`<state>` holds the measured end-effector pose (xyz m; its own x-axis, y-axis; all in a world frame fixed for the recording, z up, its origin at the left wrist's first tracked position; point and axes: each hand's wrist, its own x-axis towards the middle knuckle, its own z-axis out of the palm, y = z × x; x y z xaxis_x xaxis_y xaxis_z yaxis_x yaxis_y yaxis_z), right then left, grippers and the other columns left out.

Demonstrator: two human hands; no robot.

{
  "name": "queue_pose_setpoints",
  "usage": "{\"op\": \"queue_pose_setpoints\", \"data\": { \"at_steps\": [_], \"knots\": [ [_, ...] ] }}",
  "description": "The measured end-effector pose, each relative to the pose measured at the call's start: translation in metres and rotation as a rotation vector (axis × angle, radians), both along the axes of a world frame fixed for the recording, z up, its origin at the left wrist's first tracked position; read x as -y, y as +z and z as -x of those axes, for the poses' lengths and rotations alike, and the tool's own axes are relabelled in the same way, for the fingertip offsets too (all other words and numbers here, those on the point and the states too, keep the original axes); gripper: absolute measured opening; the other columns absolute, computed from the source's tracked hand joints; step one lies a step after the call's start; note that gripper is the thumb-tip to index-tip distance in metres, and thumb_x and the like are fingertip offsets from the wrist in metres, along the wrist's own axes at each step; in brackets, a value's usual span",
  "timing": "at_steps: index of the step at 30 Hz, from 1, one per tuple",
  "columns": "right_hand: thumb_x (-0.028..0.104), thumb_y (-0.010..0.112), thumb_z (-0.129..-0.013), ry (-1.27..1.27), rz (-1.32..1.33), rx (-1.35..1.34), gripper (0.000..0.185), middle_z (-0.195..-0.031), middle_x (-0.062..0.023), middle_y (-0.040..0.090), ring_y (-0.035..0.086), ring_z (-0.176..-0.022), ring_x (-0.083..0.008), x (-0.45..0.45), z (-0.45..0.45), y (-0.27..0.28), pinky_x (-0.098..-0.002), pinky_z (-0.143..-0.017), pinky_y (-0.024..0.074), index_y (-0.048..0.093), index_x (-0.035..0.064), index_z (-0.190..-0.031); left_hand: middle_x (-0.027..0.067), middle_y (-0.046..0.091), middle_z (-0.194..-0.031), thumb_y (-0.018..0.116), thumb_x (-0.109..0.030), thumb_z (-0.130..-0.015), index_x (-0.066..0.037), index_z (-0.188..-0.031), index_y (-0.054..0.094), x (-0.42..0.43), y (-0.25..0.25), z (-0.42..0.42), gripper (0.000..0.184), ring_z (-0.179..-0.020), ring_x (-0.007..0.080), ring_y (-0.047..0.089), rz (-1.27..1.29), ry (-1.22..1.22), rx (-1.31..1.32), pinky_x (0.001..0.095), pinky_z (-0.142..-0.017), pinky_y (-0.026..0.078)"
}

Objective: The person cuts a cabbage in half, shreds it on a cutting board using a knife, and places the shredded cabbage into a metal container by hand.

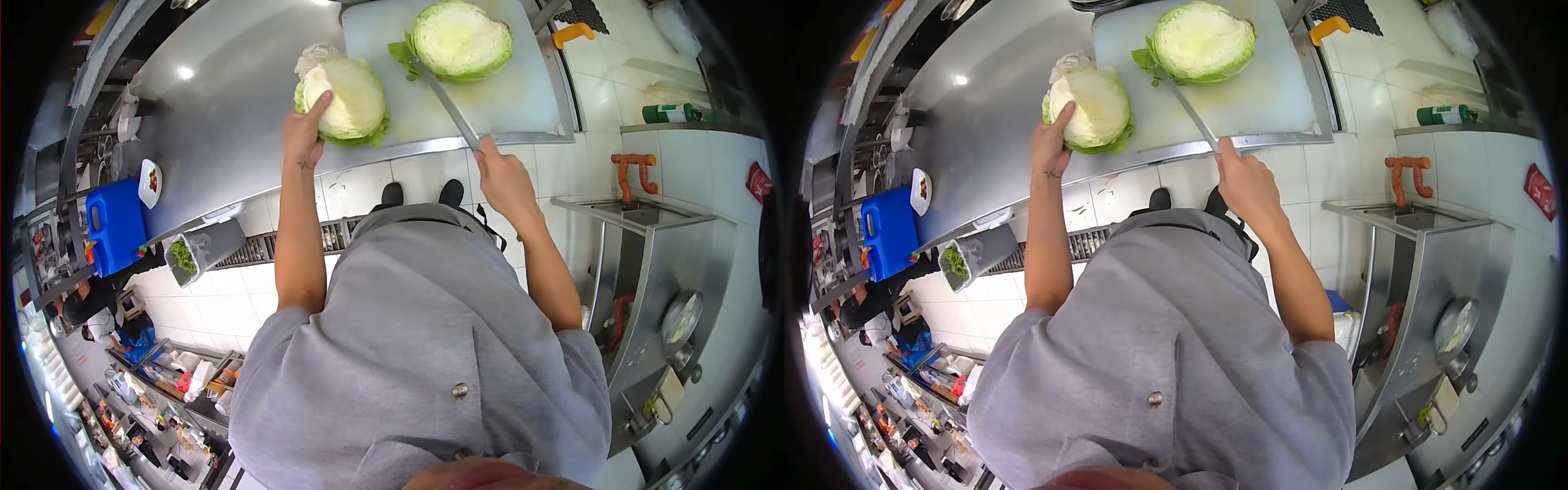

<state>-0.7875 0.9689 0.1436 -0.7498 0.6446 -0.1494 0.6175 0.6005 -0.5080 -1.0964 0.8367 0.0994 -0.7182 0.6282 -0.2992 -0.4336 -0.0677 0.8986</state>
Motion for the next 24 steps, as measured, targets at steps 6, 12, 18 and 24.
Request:
{"op": "queue_pose_setpoints", "data": {
  "at_steps": [6,12,18,24],
  "knots": [
    [0.018,0.049,-0.101,-0.252,0.132,-0.247,0.013,-0.062,-0.0234,0.057,0.057,-0.059,-0.0464,-0.015,-0.03,0.011,-0.0526,-0.055,0.0423,0.045,0.0057,-0.102,0.0218,0.066,-0.116,0.084,-0.031,-0.078,0.01,-0.126,0.057,-0.053,0.014,-0.013,0.069,-0.107,0.0289,0.065,0.384,-0.083,-0.464,0.0379,-0.091,0.053],
    [0.018,0.048,-0.103,-0.558,0.295,-0.311,0.014,-0.059,-0.0087,0.058,0.053,-0.043,-0.019,-0.011,-0.074,-0.001,-0.0358,-0.043,0.0426,0.046,0.0051,-0.1,0.0272,0.061,-0.123,0.085,-0.047,-0.07,0.005,-0.129,0.057,-0.133,0.028,0.023,0.084,-0.104,0.0344,0.066,0.301,-0.176,-1.258,0.0427,-0.085,0.054],
    [0.019,0.048,-0.102,-0.686,0.443,-0.293,0.014,-0.06,-0.008,0.057,0.052,-0.041,-0.015,0.016,-0.102,-0.021,-0.0315,-0.037,0.041,0.045,0.0049,-0.099,0.0141,0.059,-0.132,0.082,-0.019,-0.079,-0.006,-0.14,0.049,-0.249,0.035,0.022,0.07,-0.116,0.0231,0.061,0.298,-1.032,-0.251,0.0376,-0.097,0.052],
    [0.015,0.047,-0.101,-0.75,0.68,-0.354,0.01,-0.061,-0.008,0.057,0.048,-0.04,-0.0131,0.026,-0.093,-0.038,-0.0304,-0.036,0.0398,0.045,0.0061,-0.1,0.0136,0.06,-0.131,0.08,-0.012,-0.081,-0.005,-0.142,0.046,-0.266,0.026,0.0,0.07,-0.12,0.0222,0.06,0.244,-1.085,-0.173,0.0368,-0.099,0.053]
  ]
}}
